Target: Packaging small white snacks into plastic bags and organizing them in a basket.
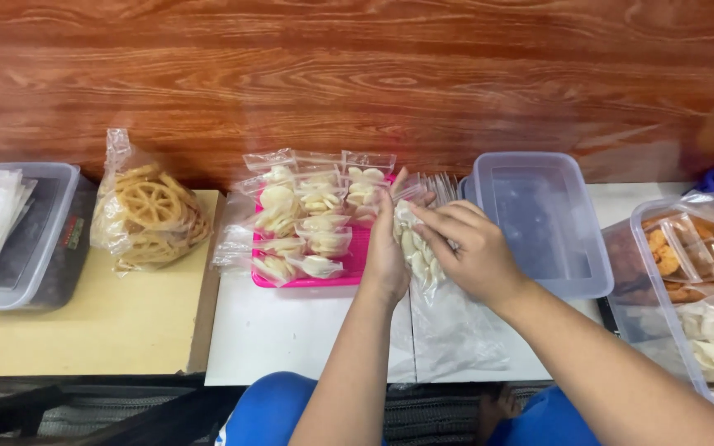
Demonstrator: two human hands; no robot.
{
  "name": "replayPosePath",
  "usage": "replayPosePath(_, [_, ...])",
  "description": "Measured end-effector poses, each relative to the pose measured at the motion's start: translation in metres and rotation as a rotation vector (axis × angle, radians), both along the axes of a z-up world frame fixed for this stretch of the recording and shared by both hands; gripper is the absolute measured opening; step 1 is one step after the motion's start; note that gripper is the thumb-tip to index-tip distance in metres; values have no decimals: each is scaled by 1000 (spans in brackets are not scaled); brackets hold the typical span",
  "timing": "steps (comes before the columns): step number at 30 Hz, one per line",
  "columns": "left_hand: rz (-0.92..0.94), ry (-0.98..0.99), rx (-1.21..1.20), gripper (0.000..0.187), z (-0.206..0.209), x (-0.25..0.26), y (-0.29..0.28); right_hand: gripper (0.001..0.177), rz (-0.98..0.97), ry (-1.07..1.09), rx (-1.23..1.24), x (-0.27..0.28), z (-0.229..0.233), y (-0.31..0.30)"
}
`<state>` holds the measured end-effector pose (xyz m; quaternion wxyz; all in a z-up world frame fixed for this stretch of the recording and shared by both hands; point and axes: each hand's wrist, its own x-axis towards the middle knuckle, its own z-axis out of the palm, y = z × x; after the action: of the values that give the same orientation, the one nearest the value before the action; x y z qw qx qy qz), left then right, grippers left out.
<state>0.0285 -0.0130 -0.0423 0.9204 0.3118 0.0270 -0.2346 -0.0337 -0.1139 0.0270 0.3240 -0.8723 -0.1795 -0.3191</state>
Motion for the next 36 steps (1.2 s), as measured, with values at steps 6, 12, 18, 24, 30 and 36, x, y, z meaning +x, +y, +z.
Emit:
replayPosePath(6, [50,-158,196,61,-4,6,4,20,-45,44,-66,5,2,3])
replayPosePath(12, [56,-87,178,58,31,-6,15,22,-19,170,-121,-6,19,12])
replayPosePath(18, [66,-65,155,62,38,-10,9,14,-75,264,37,7,2,-3])
replayPosePath(24, [78,2,148,65,55,-10,14,49,88,515,43,-8,27,0])
replayPosePath(30, [13,43,149,60,21,-5,4,33,19,376,-106,-6,10,-15])
replayPosePath(36, [16,7,216,63,-28,19,-5,18,-49,288,-34,3,3,-21])
